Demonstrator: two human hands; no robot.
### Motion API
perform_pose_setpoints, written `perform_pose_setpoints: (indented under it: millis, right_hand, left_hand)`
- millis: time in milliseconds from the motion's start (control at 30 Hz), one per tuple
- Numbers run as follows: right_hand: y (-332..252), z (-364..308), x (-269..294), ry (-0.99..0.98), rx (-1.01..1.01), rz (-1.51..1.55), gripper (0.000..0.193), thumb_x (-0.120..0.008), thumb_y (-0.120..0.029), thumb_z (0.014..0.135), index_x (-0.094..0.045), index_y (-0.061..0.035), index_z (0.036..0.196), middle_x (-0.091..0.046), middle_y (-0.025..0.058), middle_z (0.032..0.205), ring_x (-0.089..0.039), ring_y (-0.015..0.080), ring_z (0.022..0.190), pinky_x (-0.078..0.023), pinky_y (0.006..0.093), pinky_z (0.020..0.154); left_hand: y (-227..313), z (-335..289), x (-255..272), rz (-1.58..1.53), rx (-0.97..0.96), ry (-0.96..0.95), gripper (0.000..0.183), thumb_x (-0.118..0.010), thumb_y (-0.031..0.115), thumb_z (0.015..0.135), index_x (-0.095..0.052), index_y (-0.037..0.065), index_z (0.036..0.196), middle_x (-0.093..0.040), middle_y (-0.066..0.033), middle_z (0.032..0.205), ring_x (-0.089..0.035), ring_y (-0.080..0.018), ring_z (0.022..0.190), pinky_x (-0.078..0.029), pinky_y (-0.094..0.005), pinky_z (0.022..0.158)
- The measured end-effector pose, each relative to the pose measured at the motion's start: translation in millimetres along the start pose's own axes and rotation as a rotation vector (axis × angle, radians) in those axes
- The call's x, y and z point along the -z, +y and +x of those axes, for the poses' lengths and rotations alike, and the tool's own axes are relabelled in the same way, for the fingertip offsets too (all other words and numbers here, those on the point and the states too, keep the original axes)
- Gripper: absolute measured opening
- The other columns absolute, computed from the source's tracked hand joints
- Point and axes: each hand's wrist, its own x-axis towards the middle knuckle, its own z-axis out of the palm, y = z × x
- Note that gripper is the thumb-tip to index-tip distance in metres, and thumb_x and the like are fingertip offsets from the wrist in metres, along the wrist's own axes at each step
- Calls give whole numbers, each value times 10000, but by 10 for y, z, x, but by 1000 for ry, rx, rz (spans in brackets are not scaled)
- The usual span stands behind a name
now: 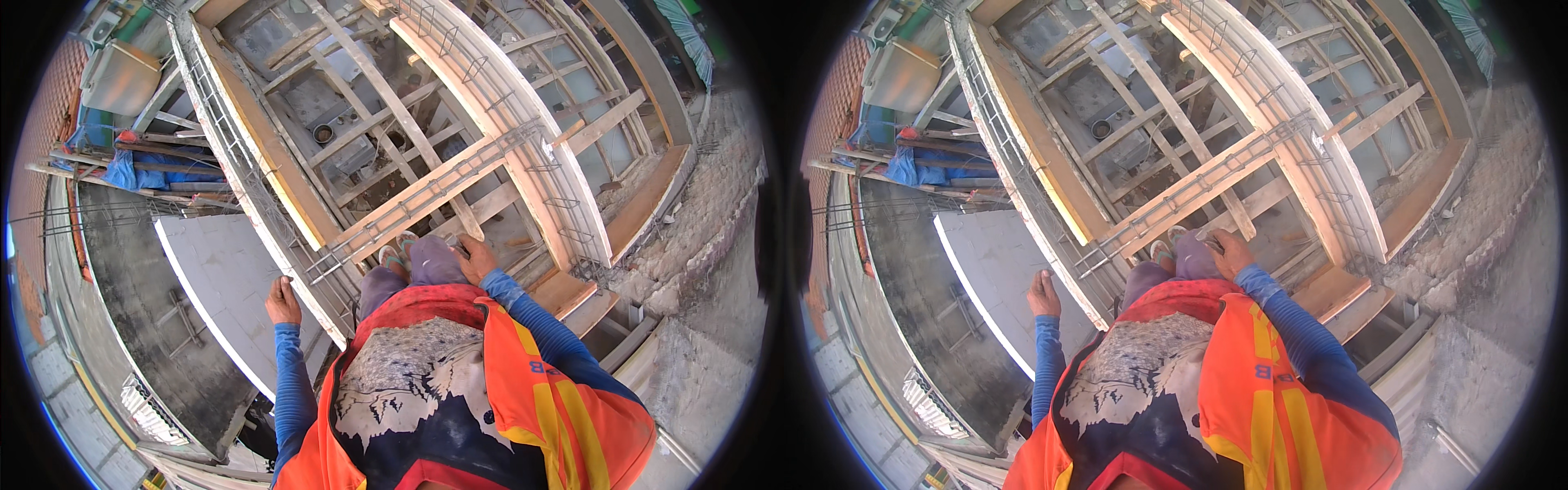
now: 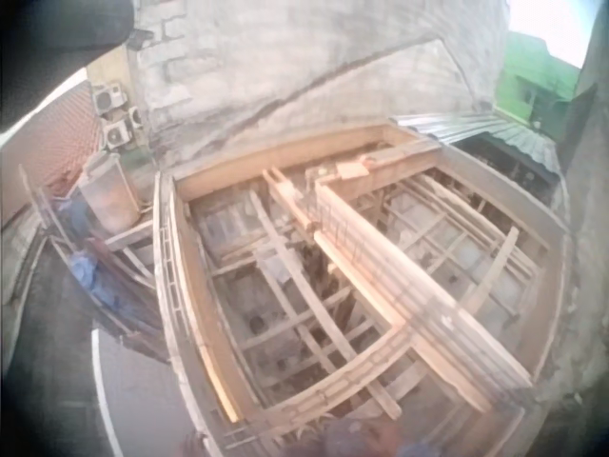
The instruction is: The person uses pliers to twist wire ties around intersecting rebar rods, securing the grid structure. They then walk across wooden planks and reposition a wooden board within the construction framework.
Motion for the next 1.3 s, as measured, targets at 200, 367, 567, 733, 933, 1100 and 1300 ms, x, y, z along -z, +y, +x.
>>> perform_pose_setpoints:
  millis: [200,367,567,733,933,1100,1300]
  right_hand:
    - [-64,-60,-239,-1,56,39,279,-615,-120,859,-622,-10,1115,-641,209,1034,-630,413,933,-505,431,809]
    - [165,-306,-223,87,-113,-56,349,-615,-297,927,-598,25,1059,-617,274,941,-600,438,853,-477,447,748]
    - [833,-682,-381,319,-360,-147,380,-567,-362,943,-616,8,1014,-615,297,954,-577,468,936,-451,502,839]
    - [978,-916,-426,375,-516,-211,438,-495,-425,963,-624,-8,996,-641,269,928,-603,464,928,-457,511,835]
    - [1389,-1276,-585,263,-723,-97,475,-475,-463,957,-622,-15,1015,-676,256,848,-644,475,831,-497,525,797]
    - [1455,-1411,-621,108,-857,-164,573,-520,-491,916,-571,-16,1233,-647,297,1119,-617,464,1062,-481,514,929]
    - [1898,-1487,-637,39,-918,-153,556,-621,-456,821,-597,-30,1177,-666,267,1107,-643,433,1048,-509,489,898]
  left_hand:
    - [-3,93,-97,20,-150,-71,294,-482,288,1021,-639,50,950,-608,-221,745,-609,-445,697,-478,-449,622]
    - [-454,76,92,87,-117,42,278,-468,255,1029,-642,49,963,-637,-204,804,-624,-418,691,-494,-412,631]
    - [-1019,568,724,17,38,551,390,-452,341,1049,-650,8,1006,-677,-142,897,-612,-245,813,-486,-366,759]
    - [-1026,867,906,54,7,507,405,-446,352,1047,-655,7,1004,-677,-144,885,-611,-249,799,-482,-372,743]
    - [-989,857,485,-20,-82,308,364,-461,308,1040,-645,8,946,-627,-142,782,-568,-229,705,-463,-356,673]
    - [-923,671,137,-46,-132,174,376,-468,307,1035,-631,1,888,-592,-141,728,-531,-221,652,-453,-363,641]
    - [-1089,516,-258,30,-118,64,403,-466,320,1022,-654,-5,877,-659,-200,791,-627,-306,707,-469,-409,666]
